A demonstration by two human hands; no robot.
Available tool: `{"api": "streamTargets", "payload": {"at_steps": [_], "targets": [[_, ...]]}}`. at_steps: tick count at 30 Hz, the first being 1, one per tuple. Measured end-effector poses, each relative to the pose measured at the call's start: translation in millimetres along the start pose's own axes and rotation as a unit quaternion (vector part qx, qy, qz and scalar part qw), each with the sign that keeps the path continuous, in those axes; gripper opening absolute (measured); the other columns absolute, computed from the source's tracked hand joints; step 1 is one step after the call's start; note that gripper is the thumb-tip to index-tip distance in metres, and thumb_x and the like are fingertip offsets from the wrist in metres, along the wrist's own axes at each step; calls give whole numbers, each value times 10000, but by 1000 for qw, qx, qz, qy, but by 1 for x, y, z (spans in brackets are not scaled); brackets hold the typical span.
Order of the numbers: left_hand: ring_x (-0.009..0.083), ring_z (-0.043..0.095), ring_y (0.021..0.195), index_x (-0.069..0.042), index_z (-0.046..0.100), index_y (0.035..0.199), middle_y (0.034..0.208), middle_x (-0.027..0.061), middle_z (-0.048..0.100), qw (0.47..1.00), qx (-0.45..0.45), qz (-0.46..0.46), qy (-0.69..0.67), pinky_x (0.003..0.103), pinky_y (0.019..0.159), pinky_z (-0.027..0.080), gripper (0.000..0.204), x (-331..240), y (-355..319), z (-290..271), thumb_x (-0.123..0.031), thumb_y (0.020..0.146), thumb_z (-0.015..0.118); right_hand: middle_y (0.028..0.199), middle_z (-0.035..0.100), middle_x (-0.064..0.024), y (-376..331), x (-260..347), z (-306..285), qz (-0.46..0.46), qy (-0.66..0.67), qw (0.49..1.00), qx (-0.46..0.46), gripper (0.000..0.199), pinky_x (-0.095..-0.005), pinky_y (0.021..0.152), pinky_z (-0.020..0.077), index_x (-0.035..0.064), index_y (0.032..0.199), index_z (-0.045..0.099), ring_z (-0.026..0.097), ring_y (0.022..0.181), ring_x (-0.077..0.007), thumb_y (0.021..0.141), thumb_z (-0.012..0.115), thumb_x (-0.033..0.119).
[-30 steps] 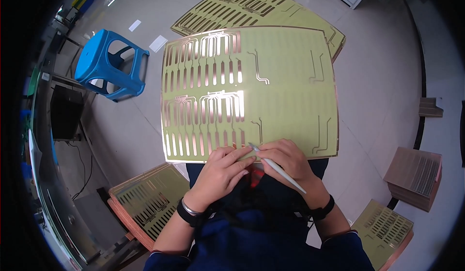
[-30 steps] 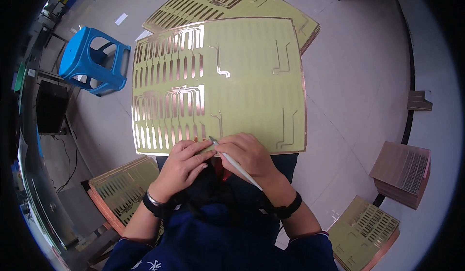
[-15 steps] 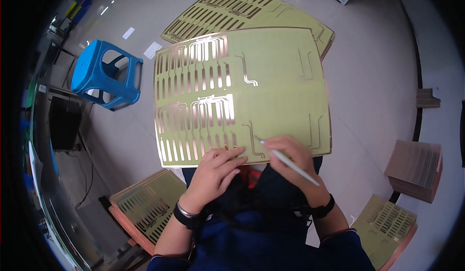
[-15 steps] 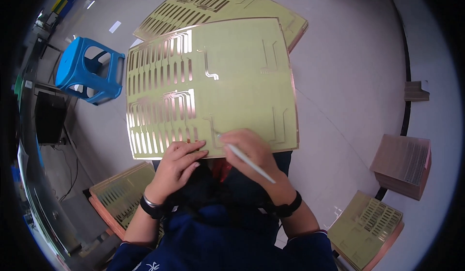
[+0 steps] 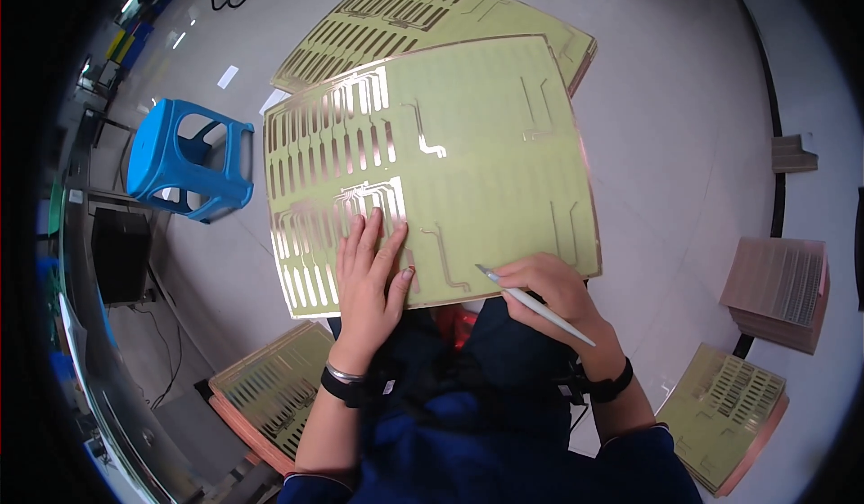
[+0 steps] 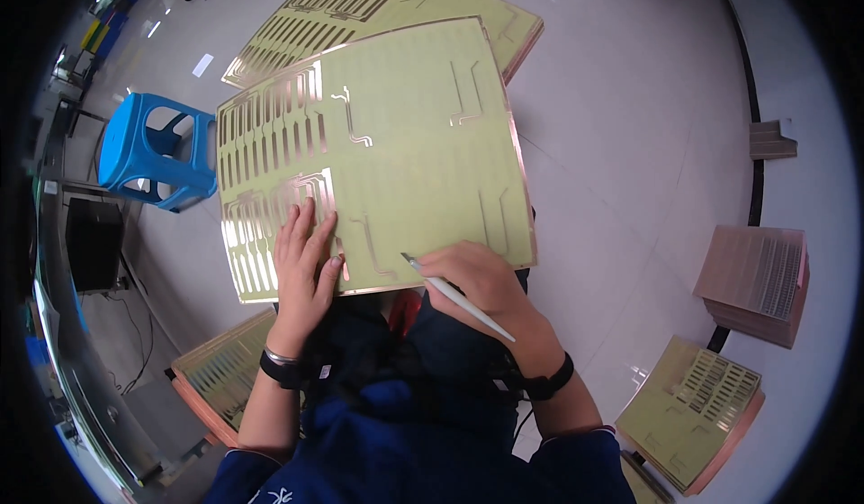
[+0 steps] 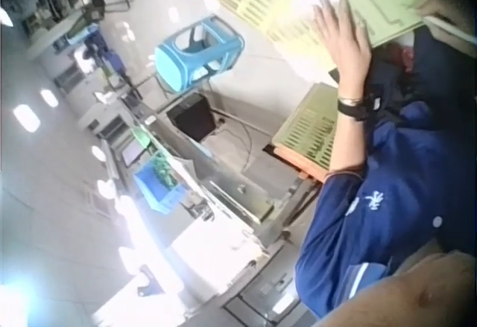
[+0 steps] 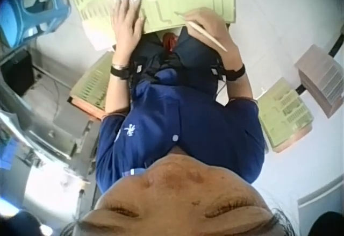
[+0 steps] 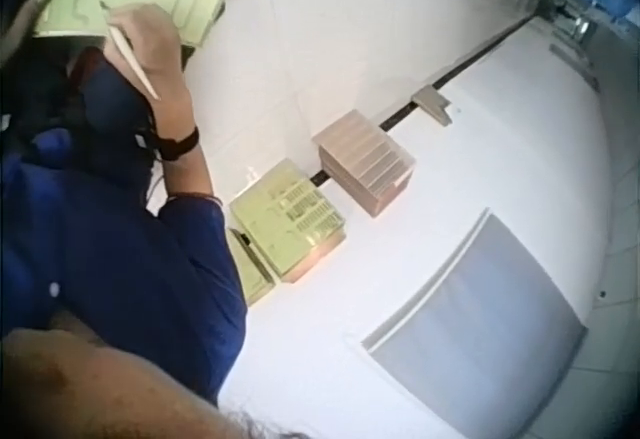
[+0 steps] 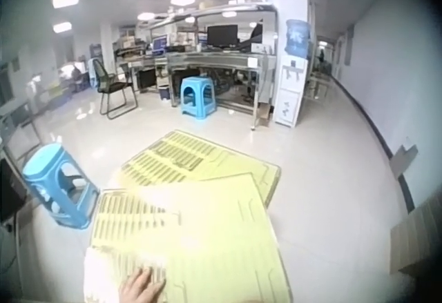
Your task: Marking specific areas on flexible PCB panels using a white marking pen.
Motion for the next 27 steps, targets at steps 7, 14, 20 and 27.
{"api": "streamTargets", "payload": {"at_steps": [7, 14, 20, 27], "targets": [[367, 267, 1404, -104, 517, 1349, 1507, 154, 338, 1000, -8, 15, 25, 467, 1131, 201, 513, -5, 1, 0, -144, 842, 582, 901, 675, -57, 1, 0, -1, 1, -12, 1000, -14, 256, -338, 694, 512, 62, 888, 618, 644, 808, -253, 668, 708, -33], [364, 275, 1400, -106, 521, 1346, 1503, 153, 345, 999, -11, 14, 28, 467, 1130, 203, 510, -4, 1, 0, -143, 841, 585, 890, 674, -60, 1, 1, -1, -2, -9, 1000, -20, 249, -342, 691, 517, 59, 880, 612, 644, 799, -252, 670, 707, -35], [361, 275, 1401, -110, 521, 1347, 1503, 148, 346, 999, -12, 15, 30, 467, 1130, 201, 508, -4, 1, 0, -154, 845, 587, 892, 672, -59, 0, -1, 0, 0, -12, 1000, -24, 242, -342, 693, 518, 59, 877, 610, 643, 795, -251, 675, 705, -34], [362, 271, 1402, -114, 517, 1351, 1508, 146, 338, 999, -7, 12, 32, 469, 1129, 202, 508, -3, 1, 1, -169, 851, 586, 898, 674, -61, -1, -1, 0, 1, -16, 1000, -25, 241, -344, 700, 517, 57, 883, 617, 645, 810, -250, 677, 710, -26]]}}
Point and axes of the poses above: each hand's wrist, its own y-axis towards the middle knuckle, its own z-axis out of the palm, x = y × z, the point moved 8 cm from there along y, towards the middle knuckle
